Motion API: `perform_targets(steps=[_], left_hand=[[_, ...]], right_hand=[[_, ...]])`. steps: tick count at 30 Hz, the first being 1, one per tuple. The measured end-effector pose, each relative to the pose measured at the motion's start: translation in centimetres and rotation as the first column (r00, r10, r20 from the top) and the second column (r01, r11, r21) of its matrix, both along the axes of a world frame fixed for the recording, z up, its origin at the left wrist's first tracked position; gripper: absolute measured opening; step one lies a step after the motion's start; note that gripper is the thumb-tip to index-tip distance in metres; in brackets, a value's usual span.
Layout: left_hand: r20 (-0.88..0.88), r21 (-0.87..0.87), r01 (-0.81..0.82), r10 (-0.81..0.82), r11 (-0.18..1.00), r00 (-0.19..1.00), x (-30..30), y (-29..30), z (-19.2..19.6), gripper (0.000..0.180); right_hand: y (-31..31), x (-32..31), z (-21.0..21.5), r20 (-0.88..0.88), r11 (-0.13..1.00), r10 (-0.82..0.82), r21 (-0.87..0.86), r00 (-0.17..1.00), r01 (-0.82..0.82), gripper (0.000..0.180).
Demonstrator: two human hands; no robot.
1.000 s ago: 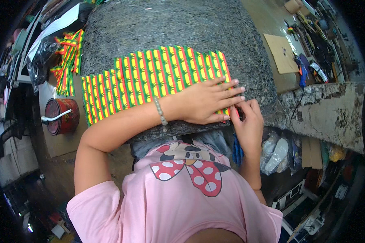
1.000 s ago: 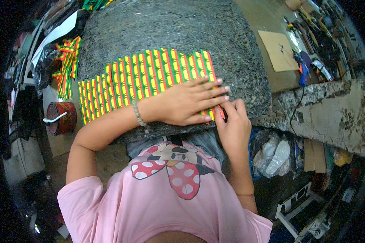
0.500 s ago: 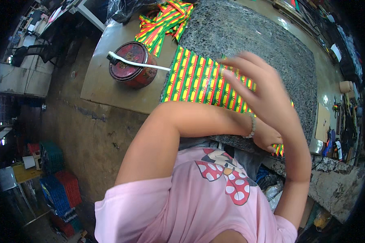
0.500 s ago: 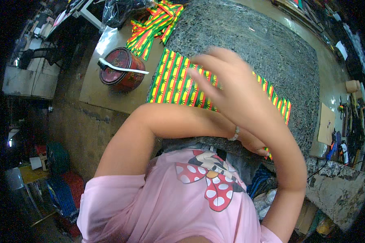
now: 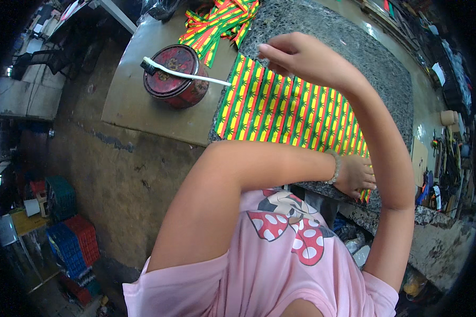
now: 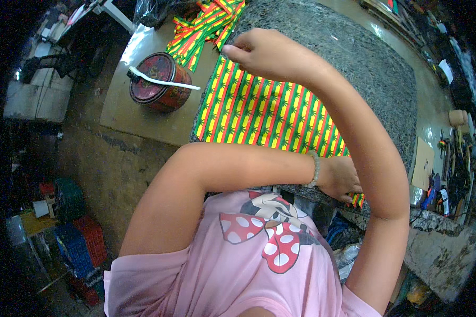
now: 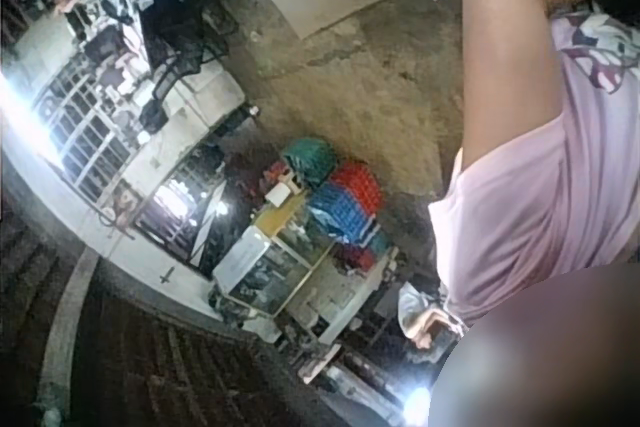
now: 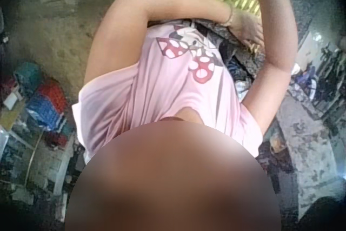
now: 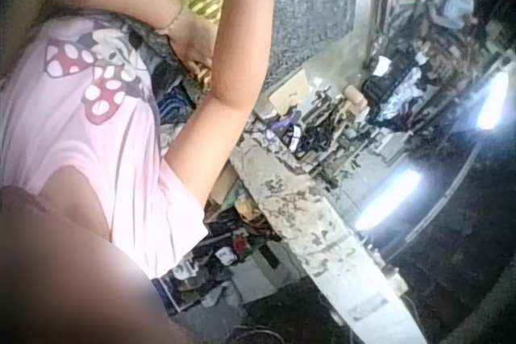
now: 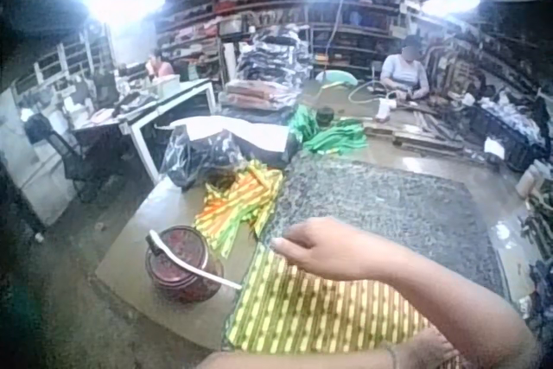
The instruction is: The person applies a yellow liquid to colorful rectangular paper strips using a brush, then places them onto a textured surface. They repeatedly pick up strips, apply the liquid, and arrange them in rows.
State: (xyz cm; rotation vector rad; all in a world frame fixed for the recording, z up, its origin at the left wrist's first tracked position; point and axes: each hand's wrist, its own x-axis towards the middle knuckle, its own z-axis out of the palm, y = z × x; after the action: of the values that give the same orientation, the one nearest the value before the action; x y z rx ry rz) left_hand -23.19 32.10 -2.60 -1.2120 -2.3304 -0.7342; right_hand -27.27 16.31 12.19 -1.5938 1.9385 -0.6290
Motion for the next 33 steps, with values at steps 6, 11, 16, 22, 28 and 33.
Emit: perform_targets(steps=[6, 11, 16, 22, 28, 33], left_hand=[[0.288, 0.220, 0.002, -0.067, 0.976, 0.955, 1.9, 1.0, 0.3, 0.060], [0.456, 0.394, 0.062, -0.254, 0.917, 0.853, 4.2, 1.9, 4.0, 0.049], [0.201, -0.161, 0.209, -0.176, 0.964, 0.964, 9.3, -1.1, 9.8, 0.027], [-0.069, 0.188, 0.042, -0.029, 0.981, 0.997, 17.7, -14.3, 17.6, 0.024], [-0.873, 0.485, 0.773, 0.268, 0.408, 0.407, 29.0, -19.6, 27.4, 0.013], [-0.965, 0.260, 0.370, 0.248, 0.892, 0.082, 28.5, -14.5, 28.6, 0.027]], right_hand=[[-2.9, 5.5, -1.7, -0.123, 0.996, 0.062, 0.064, 0.990, -0.055, 0.052], [-4.2, 7.6, -2.8, -0.180, 0.988, 0.143, 0.078, 0.973, -0.130, 0.051], [-2.7, 5.5, -1.7, 0.038, 0.981, 0.177, -0.083, 0.983, -0.173, 0.047], [2.6, 3.6, -0.4, 0.765, 0.959, 0.089, -0.238, 0.637, 0.152, 0.040], [3.6, 5.6, -3.5, 0.910, 0.950, 0.058, -0.177, 0.411, 0.257, 0.044], [1.7, 13.6, -6.0, 0.943, 0.976, -0.027, -0.047, 0.332, 0.211, 0.059]])
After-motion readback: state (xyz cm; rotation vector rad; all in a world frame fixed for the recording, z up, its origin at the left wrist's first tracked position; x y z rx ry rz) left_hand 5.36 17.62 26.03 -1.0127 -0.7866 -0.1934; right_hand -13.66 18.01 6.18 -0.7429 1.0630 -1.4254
